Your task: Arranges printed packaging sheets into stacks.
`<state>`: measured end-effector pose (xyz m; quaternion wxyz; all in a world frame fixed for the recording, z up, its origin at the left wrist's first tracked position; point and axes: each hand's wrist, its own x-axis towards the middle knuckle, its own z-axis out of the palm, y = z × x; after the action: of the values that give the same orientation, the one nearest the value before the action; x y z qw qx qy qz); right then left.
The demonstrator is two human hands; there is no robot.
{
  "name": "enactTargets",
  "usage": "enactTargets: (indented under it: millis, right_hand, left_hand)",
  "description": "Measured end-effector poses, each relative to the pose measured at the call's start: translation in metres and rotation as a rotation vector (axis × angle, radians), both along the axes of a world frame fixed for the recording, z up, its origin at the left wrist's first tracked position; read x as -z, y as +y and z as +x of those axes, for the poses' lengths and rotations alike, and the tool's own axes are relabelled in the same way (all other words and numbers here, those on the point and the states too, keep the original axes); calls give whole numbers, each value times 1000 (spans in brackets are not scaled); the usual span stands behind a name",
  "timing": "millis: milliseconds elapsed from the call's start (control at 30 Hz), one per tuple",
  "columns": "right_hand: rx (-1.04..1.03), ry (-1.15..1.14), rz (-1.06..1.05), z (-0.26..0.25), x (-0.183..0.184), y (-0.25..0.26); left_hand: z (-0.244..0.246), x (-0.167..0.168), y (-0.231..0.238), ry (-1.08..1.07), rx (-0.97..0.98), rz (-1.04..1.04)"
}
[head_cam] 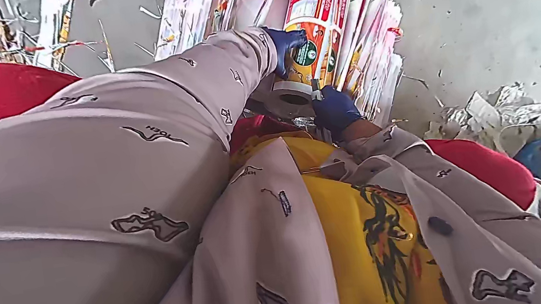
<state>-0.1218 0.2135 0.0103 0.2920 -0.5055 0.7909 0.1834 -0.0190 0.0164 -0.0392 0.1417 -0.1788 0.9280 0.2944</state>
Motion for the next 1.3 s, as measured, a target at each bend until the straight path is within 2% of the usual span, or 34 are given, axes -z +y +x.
enactTargets:
  millis: [100, 167, 367, 667, 867, 1100, 1233, 1300]
  right_hand:
    - [124, -34, -51, 8, -7, 0]
    - [114, -3, -35, 11, -10, -3]
    - [-343, 79, 81, 13, -16, -6]
    - [-360, 93, 79, 10, -15, -7]
    - [-366, 92, 68, 7, -12, -8]
    - [-341, 99, 67, 8, -12, -8]
    - [-239, 58, 37, 9, -14, -8]
    - [-201, 38, 16, 9, -13, -9]
  left_hand:
    - [-2, 2, -2, -17, 9, -15]
    - [0, -2, 1, -10, 7, -14]
    - [4, -24, 10, -90, 13, -32]
    - [1, -4, 1, -11, 26, -16]
    - [3, -6, 2, -27, 20, -15]
    - [6, -14, 6, -32, 9, -10]
    - [15, -54, 23, -99, -17, 7]
    - [14, -49, 21, -98, -13, -3]
